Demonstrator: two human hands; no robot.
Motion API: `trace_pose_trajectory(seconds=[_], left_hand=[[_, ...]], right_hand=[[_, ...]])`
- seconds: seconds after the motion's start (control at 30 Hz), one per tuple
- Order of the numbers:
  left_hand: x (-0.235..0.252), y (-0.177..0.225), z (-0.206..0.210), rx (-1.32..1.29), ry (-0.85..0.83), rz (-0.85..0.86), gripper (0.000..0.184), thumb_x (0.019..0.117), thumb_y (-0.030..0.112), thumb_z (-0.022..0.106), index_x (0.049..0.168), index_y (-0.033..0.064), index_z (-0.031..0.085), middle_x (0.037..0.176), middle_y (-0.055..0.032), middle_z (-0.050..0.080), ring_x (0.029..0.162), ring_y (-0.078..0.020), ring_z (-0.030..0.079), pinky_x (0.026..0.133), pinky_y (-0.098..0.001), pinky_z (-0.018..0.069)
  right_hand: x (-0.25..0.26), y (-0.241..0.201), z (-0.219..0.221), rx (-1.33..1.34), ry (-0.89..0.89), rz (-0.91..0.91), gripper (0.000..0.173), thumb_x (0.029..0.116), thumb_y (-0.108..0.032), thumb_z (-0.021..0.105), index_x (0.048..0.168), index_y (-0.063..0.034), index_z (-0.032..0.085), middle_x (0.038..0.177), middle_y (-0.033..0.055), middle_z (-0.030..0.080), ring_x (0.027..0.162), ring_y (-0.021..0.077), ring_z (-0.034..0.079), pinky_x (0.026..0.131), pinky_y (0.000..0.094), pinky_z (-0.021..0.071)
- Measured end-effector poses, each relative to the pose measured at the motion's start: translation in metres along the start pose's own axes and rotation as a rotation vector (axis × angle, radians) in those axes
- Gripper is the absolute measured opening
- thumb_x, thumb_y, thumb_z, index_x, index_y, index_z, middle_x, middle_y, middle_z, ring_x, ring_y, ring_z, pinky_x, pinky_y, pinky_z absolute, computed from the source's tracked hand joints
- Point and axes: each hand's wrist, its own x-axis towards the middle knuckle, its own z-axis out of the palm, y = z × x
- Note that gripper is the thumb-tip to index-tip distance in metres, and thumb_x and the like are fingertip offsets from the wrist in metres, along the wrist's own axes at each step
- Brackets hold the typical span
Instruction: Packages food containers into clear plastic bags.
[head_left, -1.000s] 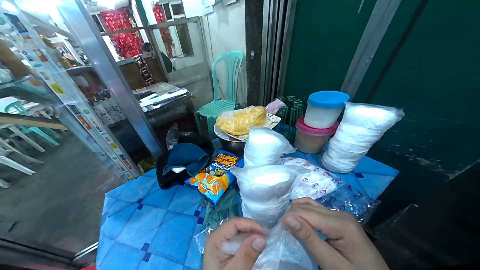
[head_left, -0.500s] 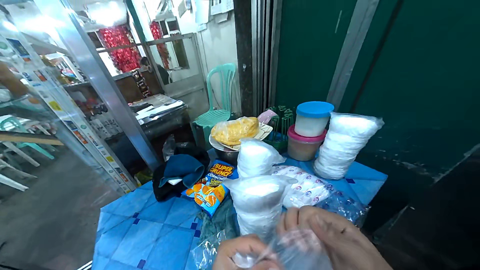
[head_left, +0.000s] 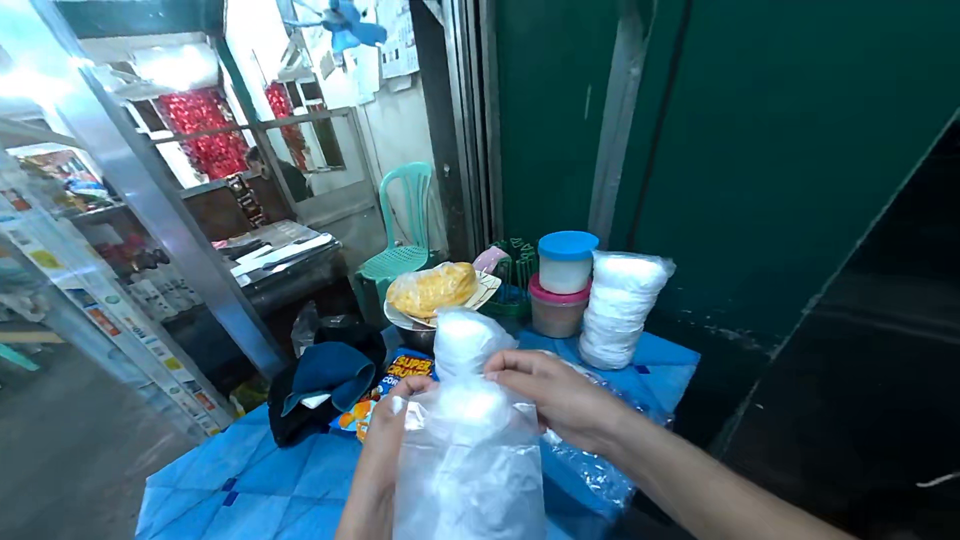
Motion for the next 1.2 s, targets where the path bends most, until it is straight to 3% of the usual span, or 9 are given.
trace_pose_trajectory(seconds=[0.1, 0.23, 0.33, 0.53, 0.73, 0.83, 0.97, 1.07, 1.2], left_hand=[[0.015, -0.053, -0.012, -0.061, -0.145, 0.112, 0.028, 0.1057, 0.008, 0.042, 0.123, -0.0041, 0.061, 0.099, -0.0077, 0.071, 0.086, -0.0086, 0.067, 0.076, -0.0256, 0.0560], [-0.026, -0.038, 0.005, -0.267, 0.119, -0.251, 0.035, 0.1122, 0.017, 0.027, 0.124, -0.0008, 0.055, 0.093, -0.0059, 0.067, 0.081, -0.0076, 0.066, 0.074, -0.0260, 0.0569], [-0.041, -0.049, 0.002, -0.269, 0.148, -0.107, 0.035, 0.1109, 0.017, 0.028, 0.126, 0.0016, 0.056, 0.096, -0.0012, 0.068, 0.084, -0.0024, 0.066, 0.075, -0.0213, 0.0569], [-0.034, -0.046, -0.001, -0.114, 0.092, 0.258, 0.032, 0.0860, 0.007, 0.067, 0.116, -0.0036, 0.067, 0.110, -0.0021, 0.073, 0.091, -0.0053, 0.070, 0.081, -0.0252, 0.0605], [-0.043, -0.066, 0.002, 0.011, 0.097, 0.295, 0.044, 0.0811, 0.022, 0.077, 0.113, -0.0069, 0.068, 0.115, -0.0059, 0.072, 0.103, -0.0048, 0.068, 0.092, -0.0251, 0.0569], [-0.041, -0.049, 0.000, 0.051, 0.090, 0.286, 0.046, 0.0771, 0.016, 0.082, 0.116, -0.0031, 0.069, 0.114, -0.0064, 0.073, 0.102, -0.0094, 0.070, 0.090, -0.0286, 0.0594], [-0.029, -0.021, 0.001, 0.025, 0.012, 0.394, 0.044, 0.0862, 0.019, 0.074, 0.130, 0.0162, 0.070, 0.121, -0.0017, 0.073, 0.100, -0.0131, 0.071, 0.084, -0.0303, 0.0607], [-0.034, -0.031, 0.005, 0.019, 0.088, 0.324, 0.030, 0.0823, 0.013, 0.074, 0.111, 0.0073, 0.074, 0.097, 0.0004, 0.075, 0.086, -0.0074, 0.071, 0.078, -0.0261, 0.0608], [-0.039, -0.046, -0.003, 0.068, 0.039, 0.244, 0.041, 0.0734, 0.016, 0.081, 0.109, -0.0008, 0.071, 0.097, -0.0014, 0.075, 0.089, -0.0071, 0.072, 0.083, -0.0263, 0.0611]], right_hand=[[0.003, 0.019, -0.001, -0.001, -0.030, 0.080, 0.014, 0.1058, -0.013, 0.052, 0.114, -0.0066, 0.061, 0.089, 0.0045, 0.066, 0.067, 0.0080, 0.062, 0.055, 0.0222, 0.0500], [0.001, 0.036, -0.002, -0.019, 0.001, 0.059, 0.012, 0.1012, -0.012, 0.058, 0.110, -0.0086, 0.065, 0.084, 0.0016, 0.066, 0.064, 0.0062, 0.060, 0.052, 0.0204, 0.0472], [-0.002, 0.056, 0.001, -0.033, 0.177, -0.111, 0.014, 0.0997, -0.013, 0.060, 0.109, -0.0086, 0.069, 0.086, 0.0034, 0.068, 0.066, 0.0106, 0.062, 0.056, 0.0254, 0.0518], [-0.011, 0.083, 0.018, -0.237, 0.318, -0.552, 0.042, 0.1065, -0.040, 0.041, 0.140, -0.0221, 0.059, 0.143, -0.0008, 0.054, 0.132, 0.0147, 0.052, 0.107, 0.0408, 0.0491], [-0.019, 0.121, 0.040, -0.295, 0.320, -0.544, 0.057, 0.1038, -0.023, 0.042, 0.145, 0.0161, 0.042, 0.150, 0.0303, 0.045, 0.146, 0.0270, 0.040, 0.123, 0.0380, 0.0278], [-0.023, 0.108, 0.030, -0.220, 0.260, -0.506, 0.066, 0.1026, -0.039, 0.050, 0.148, 0.0082, 0.043, 0.149, 0.0217, 0.048, 0.139, 0.0165, 0.047, 0.117, 0.0316, 0.0376], [-0.011, 0.082, 0.030, -0.183, 0.226, -0.641, 0.050, 0.1039, -0.041, 0.051, 0.150, -0.0215, 0.047, 0.147, -0.0037, 0.053, 0.132, 0.0088, 0.052, 0.111, 0.0354, 0.0464], [-0.017, 0.101, 0.041, -0.187, 0.293, -0.542, 0.068, 0.0870, -0.024, 0.070, 0.143, 0.0077, 0.048, 0.138, 0.0198, 0.058, 0.128, 0.0174, 0.056, 0.110, 0.0325, 0.0452], [-0.029, 0.115, 0.039, -0.261, 0.245, -0.490, 0.061, 0.0993, -0.021, 0.053, 0.146, 0.0154, 0.041, 0.147, 0.0291, 0.048, 0.141, 0.0202, 0.046, 0.118, 0.0324, 0.0340]])
